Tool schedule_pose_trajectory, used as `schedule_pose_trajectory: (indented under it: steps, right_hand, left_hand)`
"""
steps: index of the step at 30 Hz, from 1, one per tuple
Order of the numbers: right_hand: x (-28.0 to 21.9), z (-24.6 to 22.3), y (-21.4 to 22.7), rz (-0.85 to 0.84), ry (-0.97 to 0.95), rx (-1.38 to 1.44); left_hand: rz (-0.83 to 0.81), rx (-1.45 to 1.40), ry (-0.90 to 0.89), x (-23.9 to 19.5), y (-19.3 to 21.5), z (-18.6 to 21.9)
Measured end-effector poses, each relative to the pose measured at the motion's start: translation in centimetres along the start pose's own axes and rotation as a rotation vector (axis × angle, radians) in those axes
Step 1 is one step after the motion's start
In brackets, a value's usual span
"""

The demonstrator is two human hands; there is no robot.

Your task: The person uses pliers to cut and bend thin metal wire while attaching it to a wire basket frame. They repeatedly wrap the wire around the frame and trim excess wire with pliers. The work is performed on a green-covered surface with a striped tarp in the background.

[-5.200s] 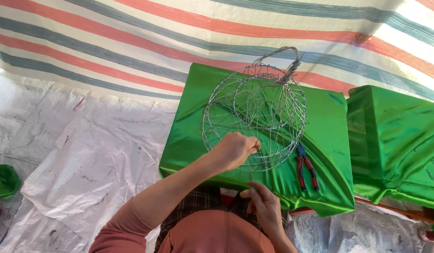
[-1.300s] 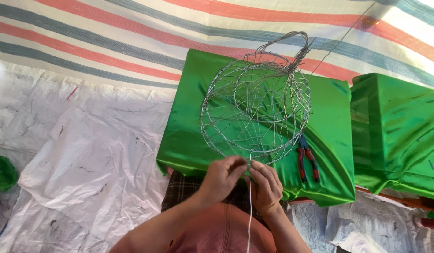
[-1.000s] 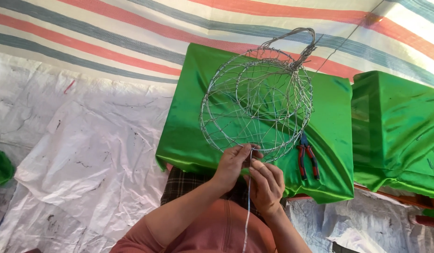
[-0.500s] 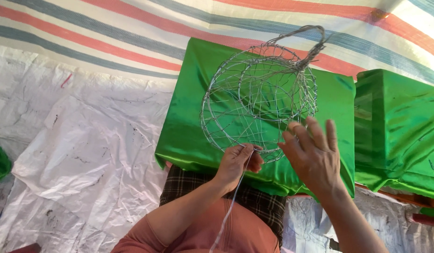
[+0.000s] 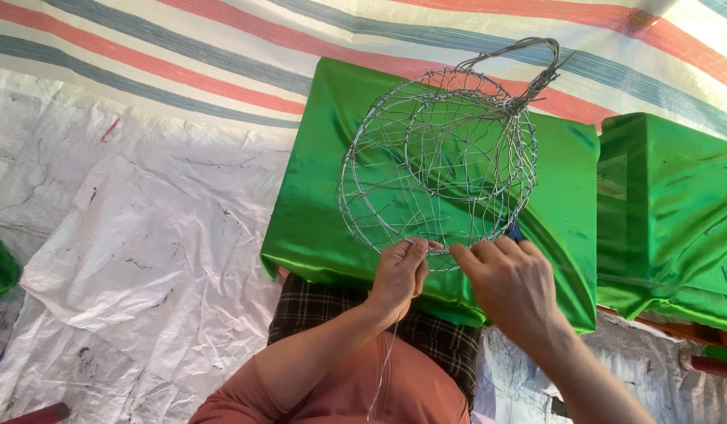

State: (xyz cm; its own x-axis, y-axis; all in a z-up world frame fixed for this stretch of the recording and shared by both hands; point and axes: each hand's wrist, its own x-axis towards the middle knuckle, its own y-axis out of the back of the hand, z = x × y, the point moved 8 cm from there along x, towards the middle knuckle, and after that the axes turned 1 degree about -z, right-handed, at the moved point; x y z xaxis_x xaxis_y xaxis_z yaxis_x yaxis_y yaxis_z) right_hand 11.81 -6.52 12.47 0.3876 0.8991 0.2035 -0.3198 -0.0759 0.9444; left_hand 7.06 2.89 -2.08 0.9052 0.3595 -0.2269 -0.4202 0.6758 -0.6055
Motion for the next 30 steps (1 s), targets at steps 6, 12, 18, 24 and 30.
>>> schedule_pose_trajectory:
  steps: [6,12,18,24,30]
  right_hand:
    - [-0.5,-1.7,0.3,-0.125,-0.099,-0.093]
    - [-1.6,-2.1,-1.0,-0.154,-0.22,-0.064]
    - [-1.4,-1.5,0.0,-0.009,-0.304,0.02]
    - [0.9,-2.2,3.2,0.16,-0.176,-0.07]
    - [-0.2,-3.9,2.6,0.156,-0.121,-0.063]
  left_hand:
    - [0.058,0.052,0.102,-0.7,-0.6,0.6]
    - [0.122,0.014,0.148,-1.0,-1.0,0.8]
    - [0.124,-0.056,0.206,-1.1,-1.3,1.2]
    - [0.101,-0.332,0.416,-1.3,-2.2,0.6]
    - [0.02,-0.402,0.431,-1.8,-2.6,0.8]
